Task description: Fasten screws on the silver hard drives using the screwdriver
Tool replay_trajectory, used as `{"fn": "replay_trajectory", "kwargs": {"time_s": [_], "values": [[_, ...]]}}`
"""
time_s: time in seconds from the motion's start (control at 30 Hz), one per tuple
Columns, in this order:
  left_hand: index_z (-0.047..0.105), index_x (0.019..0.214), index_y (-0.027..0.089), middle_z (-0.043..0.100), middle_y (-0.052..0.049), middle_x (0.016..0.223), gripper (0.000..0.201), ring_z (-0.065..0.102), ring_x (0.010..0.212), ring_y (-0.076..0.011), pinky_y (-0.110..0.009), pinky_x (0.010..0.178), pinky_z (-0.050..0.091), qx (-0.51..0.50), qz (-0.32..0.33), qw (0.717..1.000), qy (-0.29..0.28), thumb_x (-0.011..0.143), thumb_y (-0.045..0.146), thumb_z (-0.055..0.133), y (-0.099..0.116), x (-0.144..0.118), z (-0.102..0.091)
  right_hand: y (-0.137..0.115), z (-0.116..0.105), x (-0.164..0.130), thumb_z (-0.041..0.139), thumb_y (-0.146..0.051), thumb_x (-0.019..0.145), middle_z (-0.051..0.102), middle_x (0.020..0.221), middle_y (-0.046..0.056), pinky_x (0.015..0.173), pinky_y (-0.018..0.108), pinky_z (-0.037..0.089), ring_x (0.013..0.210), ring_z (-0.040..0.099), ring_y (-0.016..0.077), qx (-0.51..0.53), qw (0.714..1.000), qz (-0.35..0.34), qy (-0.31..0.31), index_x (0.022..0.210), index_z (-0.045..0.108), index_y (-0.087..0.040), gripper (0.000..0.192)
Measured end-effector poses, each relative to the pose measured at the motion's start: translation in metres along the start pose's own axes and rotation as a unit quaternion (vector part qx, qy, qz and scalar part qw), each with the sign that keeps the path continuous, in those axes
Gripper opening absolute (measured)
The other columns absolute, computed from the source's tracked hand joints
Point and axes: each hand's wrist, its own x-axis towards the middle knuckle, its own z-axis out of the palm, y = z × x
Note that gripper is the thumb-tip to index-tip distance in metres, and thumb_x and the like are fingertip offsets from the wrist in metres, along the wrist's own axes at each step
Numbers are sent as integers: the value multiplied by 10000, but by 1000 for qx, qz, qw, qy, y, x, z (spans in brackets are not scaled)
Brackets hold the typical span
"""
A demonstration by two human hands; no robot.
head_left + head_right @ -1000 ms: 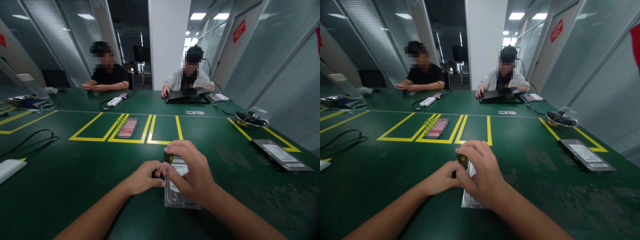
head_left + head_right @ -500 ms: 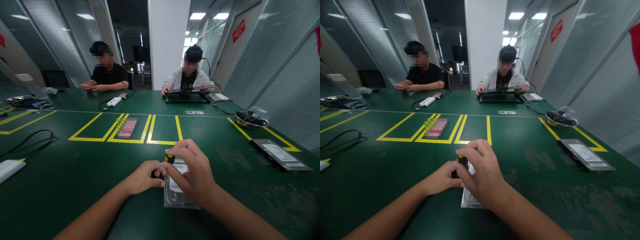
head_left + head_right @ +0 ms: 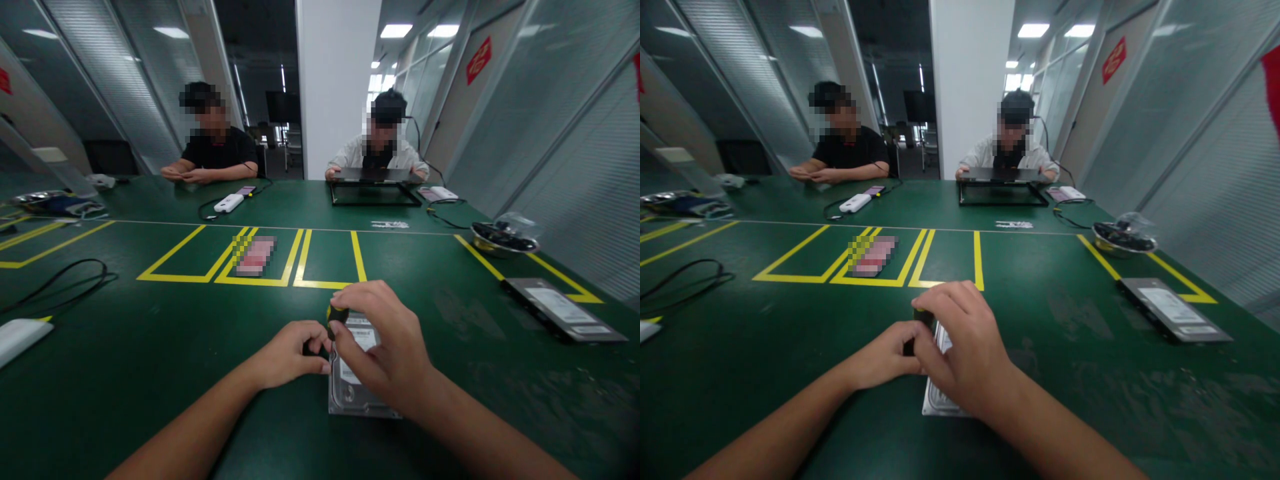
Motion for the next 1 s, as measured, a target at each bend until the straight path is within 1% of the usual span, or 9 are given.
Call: {"fn": "replay_trajectory", "kwargs": {"time_s": [0.1, 0.27, 0.33, 0.47, 0.53, 0.63, 0.7, 0.9, 1.0], "values": [[659, 877, 157, 578, 29, 795, 195, 511, 740, -139, -253, 666, 371, 15, 3, 1000, 2, 760, 285, 748, 0, 1, 0, 0, 0, 0, 572, -88, 790, 661, 1004, 78, 817, 403, 485, 917, 585, 202, 21, 1000, -12, -3, 1099, 584, -155, 317], [635, 824, 149, 573, 23, 785, 210, 513, 735, -141, -250, 646, 371, 5, -4, 1000, -1, 774, 326, 737, 1, 0, 0, 0, 0, 0, 672, -179, 811, 625, 953, 85, 752, 387, 495, 897, 572, 209, -21, 1000, -8, 19, 1030, 606, -167, 229], [633, 844, 149, 578, 21, 796, 214, 518, 737, -141, -249, 643, 373, 1, -8, 1000, -2, 778, 327, 733, 1, -1, 0, -1, 0, 0, 659, -168, 824, 623, 935, 78, 731, 375, 498, 878, 570, 202, -23, 1000, -3, 18, 1021, 607, -177, 205], [642, 899, 157, 586, 22, 816, 236, 523, 745, -141, -252, 663, 381, 7, -2, 1000, -5, 776, 333, 739, 0, 0, 0, -2, -1, 1, 577, -93, 817, 663, 1011, 80, 824, 411, 503, 953, 598, 205, 11, 999, -32, 5, 1084, 589, -179, 281], [644, 890, 155, 590, 18, 824, 238, 526, 752, -145, -253, 668, 384, 8, 0, 1000, -2, 775, 339, 742, 0, 0, 0, -3, -1, 1, 584, -111, 820, 653, 1051, 88, 839, 422, 505, 979, 598, 212, 8, 999, -34, 10, 1105, 590, -180, 294], [644, 869, 149, 594, 11, 825, 239, 532, 758, -151, -253, 664, 386, 6, -2, 1000, 2, 777, 347, 742, 0, 0, 0, -2, 0, 0, 635, -177, 837, 615, 1004, 86, 762, 398, 519, 915, 588, 208, -20, 1000, -12, 21, 1077, 616, -191, 241], [651, 897, 154, 596, 12, 829, 245, 533, 762, -152, -251, 668, 388, 10, -5, 1000, -2, 777, 347, 742, 0, 0, 0, -1, 0, 0, 637, -162, 838, 611, 950, 74, 727, 379, 513, 874, 580, 197, -23, 999, -9, 25, 1054, 620, -191, 218], [649, 870, 157, 579, 27, 793, 207, 514, 731, -137, -245, 660, 375, 11, 3, 1000, -3, 776, 317, 742, 1, 0, 0, 1, 1, -1, 586, -96, 801, 658, 1020, 81, 828, 421, 504, 936, 596, 203, 15, 999, -36, 21, 1104, 580, -177, 314], [649, 836, 152, 568, 25, 769, 203, 511, 736, -143, -249, 659, 374, 12, 3, 1000, 1, 774, 321, 744, 1, 0, 0, 0, 1, -1, 646, -160, 815, 621, 962, 76, 752, 400, 510, 889, 580, 204, -13, 999, -17, 33, 1069, 610, -189, 258]]}}
